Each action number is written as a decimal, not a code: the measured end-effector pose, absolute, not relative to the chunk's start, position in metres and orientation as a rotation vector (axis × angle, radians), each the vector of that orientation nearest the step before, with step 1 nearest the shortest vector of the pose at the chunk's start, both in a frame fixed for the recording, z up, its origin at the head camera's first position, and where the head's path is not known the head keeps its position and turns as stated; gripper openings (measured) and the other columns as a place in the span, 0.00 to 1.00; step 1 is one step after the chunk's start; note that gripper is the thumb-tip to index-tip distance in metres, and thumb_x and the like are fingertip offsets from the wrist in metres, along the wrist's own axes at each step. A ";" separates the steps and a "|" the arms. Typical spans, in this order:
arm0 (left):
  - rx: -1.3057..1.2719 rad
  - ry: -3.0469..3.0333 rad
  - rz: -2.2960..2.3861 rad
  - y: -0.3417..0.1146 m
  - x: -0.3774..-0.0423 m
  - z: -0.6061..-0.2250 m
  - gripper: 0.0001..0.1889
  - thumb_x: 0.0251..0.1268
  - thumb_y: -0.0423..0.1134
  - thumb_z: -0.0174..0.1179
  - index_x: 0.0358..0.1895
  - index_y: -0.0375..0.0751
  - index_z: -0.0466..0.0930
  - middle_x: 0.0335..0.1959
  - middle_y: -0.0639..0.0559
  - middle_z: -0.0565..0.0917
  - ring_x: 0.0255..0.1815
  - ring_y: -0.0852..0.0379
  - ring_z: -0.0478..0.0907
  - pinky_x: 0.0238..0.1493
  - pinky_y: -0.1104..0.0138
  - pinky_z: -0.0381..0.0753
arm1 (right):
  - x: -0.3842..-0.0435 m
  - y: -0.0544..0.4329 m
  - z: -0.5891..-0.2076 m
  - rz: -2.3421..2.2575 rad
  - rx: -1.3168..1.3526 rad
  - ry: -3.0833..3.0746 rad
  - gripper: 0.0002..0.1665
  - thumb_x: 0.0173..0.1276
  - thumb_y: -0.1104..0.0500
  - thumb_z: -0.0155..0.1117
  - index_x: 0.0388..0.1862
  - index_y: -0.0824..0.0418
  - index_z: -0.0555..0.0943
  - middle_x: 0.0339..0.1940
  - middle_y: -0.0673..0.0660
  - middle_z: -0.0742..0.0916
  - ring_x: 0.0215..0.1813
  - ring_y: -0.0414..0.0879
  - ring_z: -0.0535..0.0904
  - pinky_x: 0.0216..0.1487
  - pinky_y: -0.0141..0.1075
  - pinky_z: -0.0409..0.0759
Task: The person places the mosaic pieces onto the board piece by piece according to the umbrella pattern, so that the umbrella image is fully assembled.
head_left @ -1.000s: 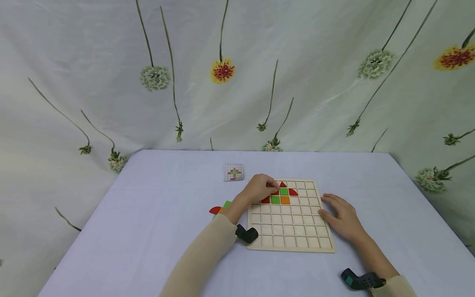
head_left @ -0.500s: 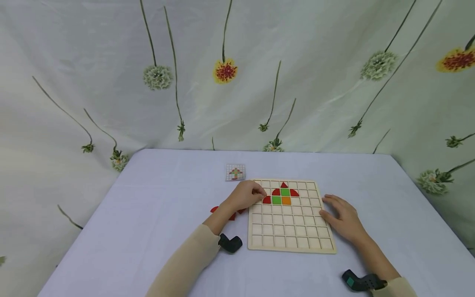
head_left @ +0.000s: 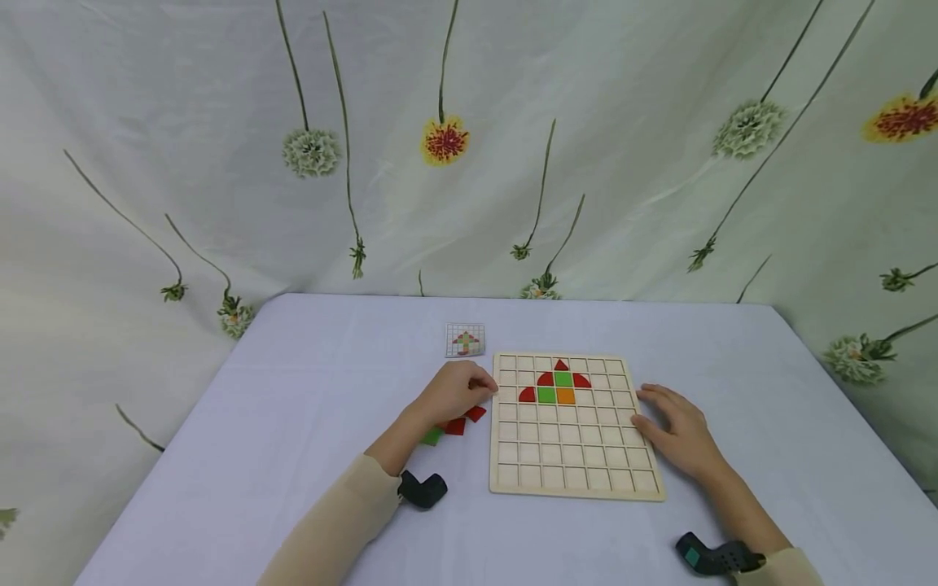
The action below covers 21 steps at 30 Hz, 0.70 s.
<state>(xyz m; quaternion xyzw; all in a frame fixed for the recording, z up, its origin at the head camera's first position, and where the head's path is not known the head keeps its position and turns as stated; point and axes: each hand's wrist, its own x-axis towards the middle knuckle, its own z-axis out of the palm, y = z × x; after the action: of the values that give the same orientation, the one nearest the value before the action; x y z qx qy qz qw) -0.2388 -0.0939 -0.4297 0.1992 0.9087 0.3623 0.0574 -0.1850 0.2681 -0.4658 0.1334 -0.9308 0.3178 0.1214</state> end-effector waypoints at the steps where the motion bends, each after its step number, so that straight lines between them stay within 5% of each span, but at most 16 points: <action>1: 0.586 2.763 1.090 -0.097 -0.238 -0.430 0.05 0.66 0.34 0.62 0.38 0.43 0.88 0.34 0.57 0.81 0.36 0.58 0.74 0.39 0.67 0.77 | -0.185 0.268 -0.466 0.928 0.387 -2.720 0.25 0.67 0.56 0.64 0.57 0.71 0.77 0.63 0.71 0.76 0.67 0.69 0.65 0.62 0.66 0.56; 21: 0.362 2.661 0.958 -0.140 -0.235 -0.421 0.07 0.58 0.36 0.70 0.39 0.45 0.87 0.35 0.55 0.80 0.39 0.54 0.73 0.41 0.63 0.78 | -0.185 0.268 -0.465 0.924 0.378 -2.732 0.26 0.67 0.55 0.64 0.58 0.71 0.76 0.63 0.71 0.75 0.67 0.70 0.65 0.63 0.67 0.56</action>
<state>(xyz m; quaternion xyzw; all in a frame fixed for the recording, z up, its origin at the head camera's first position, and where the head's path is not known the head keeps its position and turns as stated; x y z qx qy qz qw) -0.2354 -0.1403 -0.4208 0.1257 0.9234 0.3325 0.1445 -0.1845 0.2675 -0.4650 0.1290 -0.9329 0.3155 0.1160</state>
